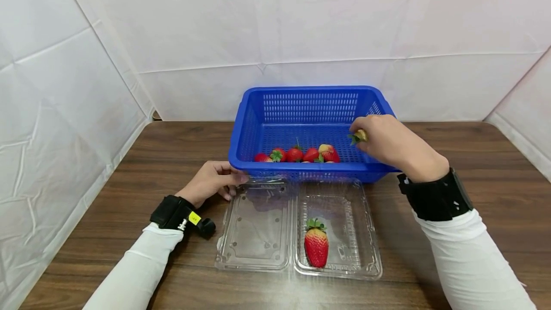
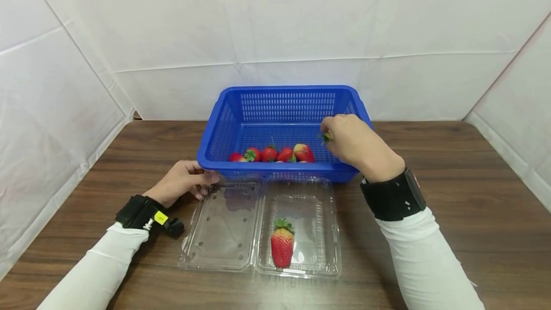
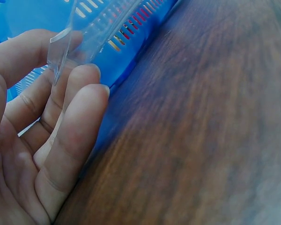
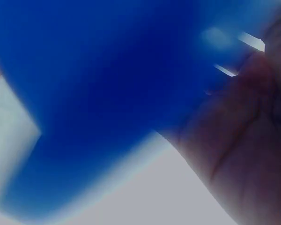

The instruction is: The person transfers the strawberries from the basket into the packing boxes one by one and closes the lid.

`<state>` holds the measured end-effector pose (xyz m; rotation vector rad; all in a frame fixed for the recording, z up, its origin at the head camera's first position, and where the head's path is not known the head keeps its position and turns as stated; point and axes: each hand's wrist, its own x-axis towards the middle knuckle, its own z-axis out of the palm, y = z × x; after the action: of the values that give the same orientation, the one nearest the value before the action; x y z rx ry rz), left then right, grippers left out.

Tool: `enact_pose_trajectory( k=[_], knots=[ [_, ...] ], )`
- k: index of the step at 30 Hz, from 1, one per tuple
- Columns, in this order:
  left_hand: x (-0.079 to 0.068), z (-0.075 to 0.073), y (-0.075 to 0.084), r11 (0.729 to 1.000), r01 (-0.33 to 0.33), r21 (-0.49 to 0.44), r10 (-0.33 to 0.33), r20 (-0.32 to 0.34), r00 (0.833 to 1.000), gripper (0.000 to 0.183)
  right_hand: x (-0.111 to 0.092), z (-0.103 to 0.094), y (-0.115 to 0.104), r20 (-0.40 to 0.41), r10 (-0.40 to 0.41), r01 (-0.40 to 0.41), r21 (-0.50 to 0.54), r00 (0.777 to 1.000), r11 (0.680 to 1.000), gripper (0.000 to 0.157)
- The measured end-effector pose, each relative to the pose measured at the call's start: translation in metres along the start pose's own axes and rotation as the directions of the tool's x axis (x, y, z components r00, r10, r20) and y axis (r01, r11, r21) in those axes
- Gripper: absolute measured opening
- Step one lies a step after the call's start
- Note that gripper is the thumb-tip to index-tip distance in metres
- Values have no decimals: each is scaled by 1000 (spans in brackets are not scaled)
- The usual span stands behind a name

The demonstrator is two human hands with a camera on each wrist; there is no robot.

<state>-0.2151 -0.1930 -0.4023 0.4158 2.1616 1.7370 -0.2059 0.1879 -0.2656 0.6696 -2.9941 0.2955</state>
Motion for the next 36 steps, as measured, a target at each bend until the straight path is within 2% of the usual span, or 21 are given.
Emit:
enact_pose_trajectory(
  k=[11,23,36],
  knots=[
    [0,-1,1,1000,11,11,-11,-7,1000,29,-12,-18,-18,-64,-71,70,-8,995,997,28],
    [0,0,1,1000,7,7,-7,-3,1000,29,-24,-25,-37,-136,-189,192,4,972,981,28],
    [0,0,1,1000,9,3,-9,-7,1000,28,-34,-29,-55,-105,-244,248,22,964,968,31]
  ],
)
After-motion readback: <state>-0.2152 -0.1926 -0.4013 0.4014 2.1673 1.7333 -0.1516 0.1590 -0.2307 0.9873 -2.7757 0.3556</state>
